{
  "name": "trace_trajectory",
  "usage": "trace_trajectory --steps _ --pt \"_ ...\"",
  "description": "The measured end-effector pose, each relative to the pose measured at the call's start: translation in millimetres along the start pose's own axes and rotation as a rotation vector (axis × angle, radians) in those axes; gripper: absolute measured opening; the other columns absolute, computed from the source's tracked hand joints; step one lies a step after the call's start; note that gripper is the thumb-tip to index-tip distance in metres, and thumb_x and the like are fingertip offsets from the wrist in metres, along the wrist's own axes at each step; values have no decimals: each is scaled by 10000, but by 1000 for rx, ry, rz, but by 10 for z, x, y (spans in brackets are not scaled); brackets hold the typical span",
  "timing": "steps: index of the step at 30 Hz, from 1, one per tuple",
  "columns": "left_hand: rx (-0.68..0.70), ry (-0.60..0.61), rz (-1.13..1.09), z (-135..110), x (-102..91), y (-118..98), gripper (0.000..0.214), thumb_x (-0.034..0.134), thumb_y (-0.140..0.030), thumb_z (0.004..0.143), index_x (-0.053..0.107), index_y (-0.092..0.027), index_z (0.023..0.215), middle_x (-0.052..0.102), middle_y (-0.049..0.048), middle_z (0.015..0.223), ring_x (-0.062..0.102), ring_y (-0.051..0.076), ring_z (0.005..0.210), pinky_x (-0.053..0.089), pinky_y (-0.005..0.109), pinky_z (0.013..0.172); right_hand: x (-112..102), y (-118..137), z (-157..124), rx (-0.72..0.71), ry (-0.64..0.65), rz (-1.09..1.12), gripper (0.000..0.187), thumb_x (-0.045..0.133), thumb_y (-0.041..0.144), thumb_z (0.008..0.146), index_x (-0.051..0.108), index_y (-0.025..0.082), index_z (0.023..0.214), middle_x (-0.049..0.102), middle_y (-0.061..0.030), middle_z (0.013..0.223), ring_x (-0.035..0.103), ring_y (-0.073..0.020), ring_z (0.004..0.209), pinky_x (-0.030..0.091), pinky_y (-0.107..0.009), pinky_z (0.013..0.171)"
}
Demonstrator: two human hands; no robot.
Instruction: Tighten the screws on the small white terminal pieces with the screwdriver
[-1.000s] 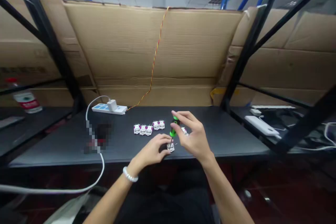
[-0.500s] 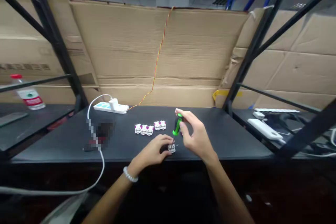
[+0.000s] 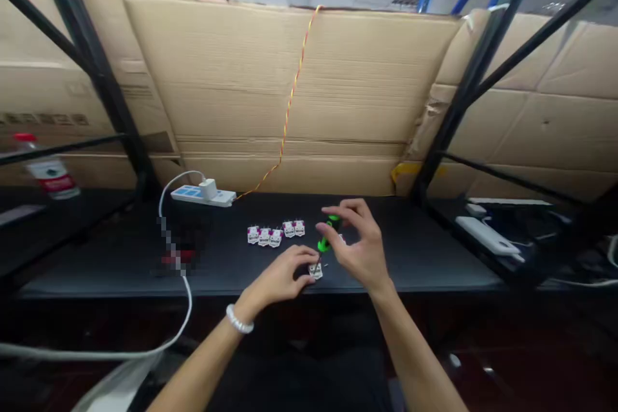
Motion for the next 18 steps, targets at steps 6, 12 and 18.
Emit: trace_trajectory --steps 6,12,18 --pt "-9 5 7 -1 2 8 332 766 -170 911 743 -231 1237 691 93 1353 622 275 1279 488 469 1174 59 36 -14 -64 83 79 312 585 249 1030 731 287 1303 678 -100 1265 667 -255 1195 575 -460 1039" --pt "-1 7 9 -4 4 5 303 763 -175 913 746 -233 1210 691 90 1348 613 279 1284 482 474 1177 85 8 -31 -46 19 78 280 679 262 988 744 284 1260 692 -75 1132 698 -221 1011 603 -413 924" --pt "-7 9 -4 7 -1 -4 295 752 -179 920 750 -238 1209 693 86 1343 616 272 1276 487 458 1174 89 9 -31 -28 38 32 276 642 298 990 713 257 1254 671 -109 1233 680 -262 1127 602 -423 924"
Point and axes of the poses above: each hand's wrist, its own z-axis towards the middle knuckle, its own x-axis out of the palm, y = z × x, the point moved 5 cm from there along z, towards the middle knuckle
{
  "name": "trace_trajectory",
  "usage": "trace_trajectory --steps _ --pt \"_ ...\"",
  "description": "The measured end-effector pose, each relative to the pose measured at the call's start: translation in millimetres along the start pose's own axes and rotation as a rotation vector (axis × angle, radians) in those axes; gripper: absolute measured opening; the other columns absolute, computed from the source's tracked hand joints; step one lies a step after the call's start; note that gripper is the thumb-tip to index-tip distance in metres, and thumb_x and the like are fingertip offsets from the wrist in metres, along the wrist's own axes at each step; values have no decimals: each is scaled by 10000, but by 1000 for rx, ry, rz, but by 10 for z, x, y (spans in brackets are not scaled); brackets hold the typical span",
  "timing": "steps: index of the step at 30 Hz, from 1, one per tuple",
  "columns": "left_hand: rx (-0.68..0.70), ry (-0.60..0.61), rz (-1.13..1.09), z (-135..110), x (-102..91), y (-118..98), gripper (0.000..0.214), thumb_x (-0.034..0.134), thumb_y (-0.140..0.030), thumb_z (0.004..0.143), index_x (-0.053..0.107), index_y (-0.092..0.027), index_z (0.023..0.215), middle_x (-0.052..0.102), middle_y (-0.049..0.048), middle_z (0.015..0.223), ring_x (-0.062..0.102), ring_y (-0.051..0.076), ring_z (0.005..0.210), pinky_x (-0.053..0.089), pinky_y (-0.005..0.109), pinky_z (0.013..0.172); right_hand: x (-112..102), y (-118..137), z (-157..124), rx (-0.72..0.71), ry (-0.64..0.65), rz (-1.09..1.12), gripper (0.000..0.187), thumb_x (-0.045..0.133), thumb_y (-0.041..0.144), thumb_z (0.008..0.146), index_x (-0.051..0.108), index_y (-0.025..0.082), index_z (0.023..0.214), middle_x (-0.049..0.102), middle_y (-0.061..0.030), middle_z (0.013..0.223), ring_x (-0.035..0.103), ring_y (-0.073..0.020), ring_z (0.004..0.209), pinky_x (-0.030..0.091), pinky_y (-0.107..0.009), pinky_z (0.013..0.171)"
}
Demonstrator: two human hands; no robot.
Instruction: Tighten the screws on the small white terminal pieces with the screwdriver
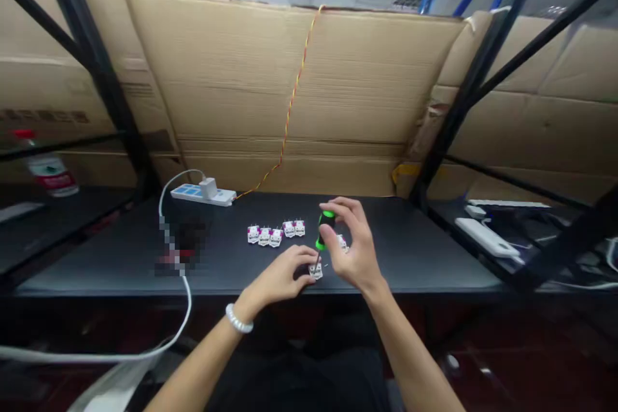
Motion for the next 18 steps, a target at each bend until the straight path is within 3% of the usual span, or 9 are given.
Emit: trace_trajectory --steps 3,6,8,13,18 --pt "4 0 -3 2 -3 -5 291 753 -176 917 752 -230 1202 701 86 1323 625 270 1260 493 455 1166 -10 -16 7 19 -29 -40 264 728 306 942 733 261 1202 662 -82 1141 682 -235 1013 606 -390 869" --pt "-2 1 -8 3 -4 -4 307 759 -181 912 752 -226 1216 699 92 1329 630 274 1256 498 463 1162 37 -33 14 34 94 37 365 504 232 1058 644 272 1393 694 -91 1263 677 -233 1173 556 -428 1045" --pt "-9 5 -8 4 -2 -4 301 754 -177 916 755 -227 1213 698 90 1335 629 273 1261 497 464 1164 34 -42 12 47 111 36 386 440 238 1079 629 259 1414 668 -107 1314 659 -239 1216 540 -443 1073" --pt "-12 4 -13 6 -8 -14 294 762 -170 911 760 -226 1199 696 88 1335 626 270 1267 491 452 1169 -26 -51 6 36 -4 -85 311 670 306 982 714 254 1286 635 -87 1132 667 -231 1010 592 -410 925" --pt "-8 5 -4 1 -8 -6 309 759 -191 921 753 -233 1227 695 88 1339 624 273 1265 488 457 1174 15 -65 -3 45 95 -5 413 430 224 1077 601 249 1452 665 -110 1285 665 -236 1173 554 -428 1030"
Point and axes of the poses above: each hand's wrist, its own z-axis towards the middle knuckle, its own x-axis out of the palm, y = z × x, the point moved 5 cm from there along z, towards the middle knuckle
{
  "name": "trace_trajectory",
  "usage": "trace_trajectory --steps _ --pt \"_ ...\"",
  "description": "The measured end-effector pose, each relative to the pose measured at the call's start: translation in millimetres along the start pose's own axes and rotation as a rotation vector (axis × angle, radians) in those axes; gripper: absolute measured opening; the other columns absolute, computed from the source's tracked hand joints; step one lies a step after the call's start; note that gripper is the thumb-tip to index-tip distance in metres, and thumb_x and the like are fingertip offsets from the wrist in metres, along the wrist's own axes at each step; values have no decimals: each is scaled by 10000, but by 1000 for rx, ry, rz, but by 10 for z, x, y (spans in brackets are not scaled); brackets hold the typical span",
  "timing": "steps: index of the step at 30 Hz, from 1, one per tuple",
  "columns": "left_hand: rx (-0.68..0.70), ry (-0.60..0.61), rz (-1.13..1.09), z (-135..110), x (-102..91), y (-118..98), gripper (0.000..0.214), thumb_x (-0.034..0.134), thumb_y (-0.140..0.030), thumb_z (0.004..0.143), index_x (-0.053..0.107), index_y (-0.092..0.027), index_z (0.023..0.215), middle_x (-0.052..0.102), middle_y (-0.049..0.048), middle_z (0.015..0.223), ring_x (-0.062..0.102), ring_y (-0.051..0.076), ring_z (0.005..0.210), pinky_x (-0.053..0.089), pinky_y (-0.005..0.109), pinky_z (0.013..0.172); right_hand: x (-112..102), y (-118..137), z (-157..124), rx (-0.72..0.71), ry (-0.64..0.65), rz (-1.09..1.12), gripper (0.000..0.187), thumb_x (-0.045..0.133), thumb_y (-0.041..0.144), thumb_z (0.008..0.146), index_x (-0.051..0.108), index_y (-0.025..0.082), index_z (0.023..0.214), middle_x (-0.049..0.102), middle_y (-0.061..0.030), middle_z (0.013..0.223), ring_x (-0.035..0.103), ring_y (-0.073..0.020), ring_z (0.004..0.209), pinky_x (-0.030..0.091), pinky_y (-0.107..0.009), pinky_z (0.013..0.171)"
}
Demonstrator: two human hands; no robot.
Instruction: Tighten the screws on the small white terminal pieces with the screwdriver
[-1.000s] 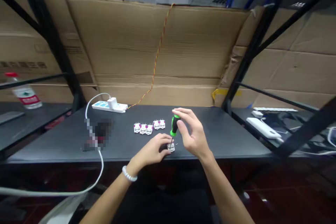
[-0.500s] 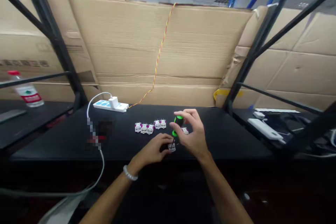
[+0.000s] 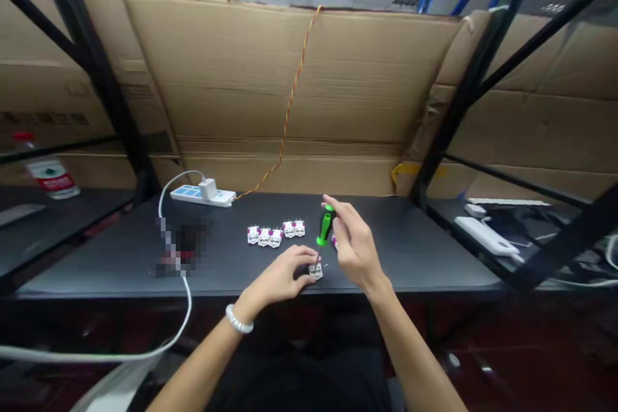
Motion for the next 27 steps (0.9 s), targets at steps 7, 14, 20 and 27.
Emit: trace_trajectory --steps 7,14,20,27 --pt "8 0 -9 -4 5 8 290 756 -202 934 756 -238 1222 687 88 1354 619 268 1275 487 455 1175 -32 29 4 -43 -48 -62 375 506 217 1044 642 242 1392 677 -107 1256 668 -244 1174 559 -418 1032" --pt "-12 -6 -6 -9 5 16 305 762 -192 922 757 -236 1224 688 91 1353 618 273 1284 479 461 1185 -62 55 -3 -68 -114 -105 321 670 288 980 717 263 1297 644 -86 1110 677 -234 1003 600 -403 907" --pt "14 -6 2 -5 12 25 282 748 -204 930 761 -246 1209 690 82 1342 622 268 1264 494 457 1170 -29 74 -1 -47 -47 -51 372 529 236 1039 659 263 1387 695 -101 1200 698 -241 1083 604 -410 931" --pt "2 -3 -3 -7 15 34 281 749 -222 935 766 -245 1214 683 89 1353 623 274 1269 489 458 1176 -23 75 15 -37 -29 -50 401 493 215 1047 616 260 1426 712 -100 1240 698 -242 1132 581 -421 1000"
Point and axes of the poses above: each hand's wrist, its own z-axis towards the middle knuckle, its own x-axis out of the palm, y = z × x, the point moved 5 cm from there along z, towards the middle knuckle
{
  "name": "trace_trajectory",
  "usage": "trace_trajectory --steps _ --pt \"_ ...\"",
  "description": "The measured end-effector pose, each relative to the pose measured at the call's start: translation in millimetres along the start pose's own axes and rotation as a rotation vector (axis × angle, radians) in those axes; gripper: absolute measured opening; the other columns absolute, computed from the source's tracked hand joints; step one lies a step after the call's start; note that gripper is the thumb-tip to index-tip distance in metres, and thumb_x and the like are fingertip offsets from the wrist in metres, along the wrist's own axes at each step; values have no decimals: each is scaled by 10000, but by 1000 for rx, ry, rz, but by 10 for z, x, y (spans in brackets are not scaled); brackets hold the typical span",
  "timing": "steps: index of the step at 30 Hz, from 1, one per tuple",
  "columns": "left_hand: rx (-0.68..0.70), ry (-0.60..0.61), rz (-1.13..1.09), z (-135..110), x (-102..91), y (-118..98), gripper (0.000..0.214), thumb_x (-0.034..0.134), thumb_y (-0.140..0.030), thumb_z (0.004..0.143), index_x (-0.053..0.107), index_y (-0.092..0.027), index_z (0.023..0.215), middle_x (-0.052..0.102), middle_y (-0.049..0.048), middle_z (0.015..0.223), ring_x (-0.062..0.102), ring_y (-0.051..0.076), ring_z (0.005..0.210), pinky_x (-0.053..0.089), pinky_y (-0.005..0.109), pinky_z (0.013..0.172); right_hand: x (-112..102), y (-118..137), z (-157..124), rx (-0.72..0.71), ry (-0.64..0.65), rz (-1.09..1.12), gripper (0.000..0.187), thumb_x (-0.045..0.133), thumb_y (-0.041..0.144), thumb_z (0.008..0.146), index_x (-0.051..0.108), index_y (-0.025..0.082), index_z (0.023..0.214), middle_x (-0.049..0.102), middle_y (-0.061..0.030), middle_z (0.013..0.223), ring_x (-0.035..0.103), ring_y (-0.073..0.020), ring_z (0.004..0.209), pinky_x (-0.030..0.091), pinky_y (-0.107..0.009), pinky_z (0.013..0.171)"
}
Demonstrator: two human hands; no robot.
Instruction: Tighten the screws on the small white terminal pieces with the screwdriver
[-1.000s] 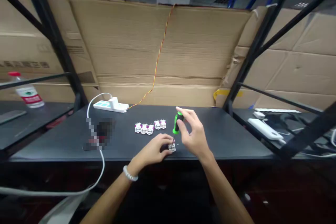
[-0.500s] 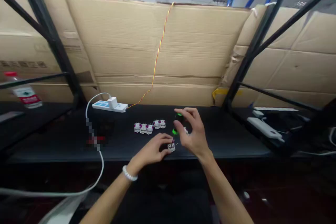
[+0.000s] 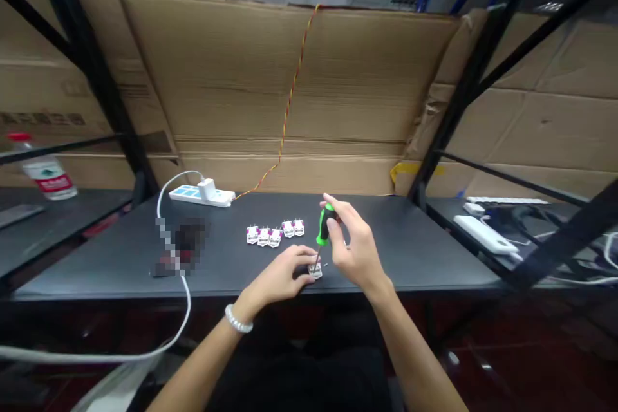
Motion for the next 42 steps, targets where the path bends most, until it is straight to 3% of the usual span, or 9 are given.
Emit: trace_trajectory --steps 2,6,11,16,21,26,31,36,42 --pt "3 2 -2 0 -3 -8 277 743 -227 941 767 -246 1216 684 88 1351 623 273 1267 489 457 1174 3 -11 -2 3 20 0 409 472 211 1050 600 253 1436 705 -106 1262 691 -248 1158 573 -431 1019" --pt "9 3 2 3 -14 -31 262 745 -234 939 775 -251 1199 695 84 1328 630 274 1251 492 458 1166 -35 -20 -9 3 -38 -69 365 675 285 972 679 260 1337 682 -85 1131 698 -240 1001 607 -394 885" --pt "1 6 15 6 -17 -32 251 741 -250 946 775 -241 1194 693 94 1326 636 277 1242 508 454 1147 5 2 0 -4 53 -15 483 467 168 1039 551 260 1506 685 -106 1291 678 -239 1186 565 -420 1036" --pt "10 5 8 2 -15 -38 240 745 -232 943 774 -239 1180 694 88 1327 634 274 1253 501 452 1158 -42 13 0 -8 -69 -67 298 697 284 962 721 230 1254 661 -89 1102 686 -230 967 603 -376 870" --pt "7 0 11 -1 -14 -27 251 745 -229 943 770 -246 1192 690 86 1334 633 271 1258 501 444 1157 -15 21 -9 -8 31 -3 449 462 179 1047 586 252 1472 675 -104 1274 678 -235 1157 570 -410 1016" --pt "13 3 8 3 -6 -17 264 752 -217 938 766 -235 1201 689 91 1336 629 272 1261 496 445 1159 -65 19 -14 1 -71 -76 294 688 298 967 730 237 1252 637 -87 1099 671 -233 978 594 -387 874" --pt "11 9 9 8 -14 -33 267 747 -220 942 766 -238 1207 685 90 1345 629 272 1253 494 454 1160 -26 6 -16 9 23 -36 452 427 181 1046 585 221 1468 674 -113 1234 678 -238 1127 569 -409 981" --pt "9 11 10 10 -18 -34 258 743 -205 942 770 -235 1197 690 87 1327 622 274 1260 488 456 1163 -59 41 -22 -7 -60 -88 316 694 289 957 708 219 1265 644 -78 1079 670 -222 956 590 -369 868" --pt "-3 7 8 9 -13 -27 261 750 -213 939 774 -248 1197 685 79 1342 624 268 1263 485 441 1169 1 49 -13 -17 37 -47 460 465 173 1032 563 207 1480 677 -101 1198 682 -221 1067 572 -373 943"
Point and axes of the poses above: each hand's wrist, its own z-axis towards the middle knuckle, its own x-axis out of the palm, y = z × x, the point moved 5 cm from there along z, towards the middle knuckle
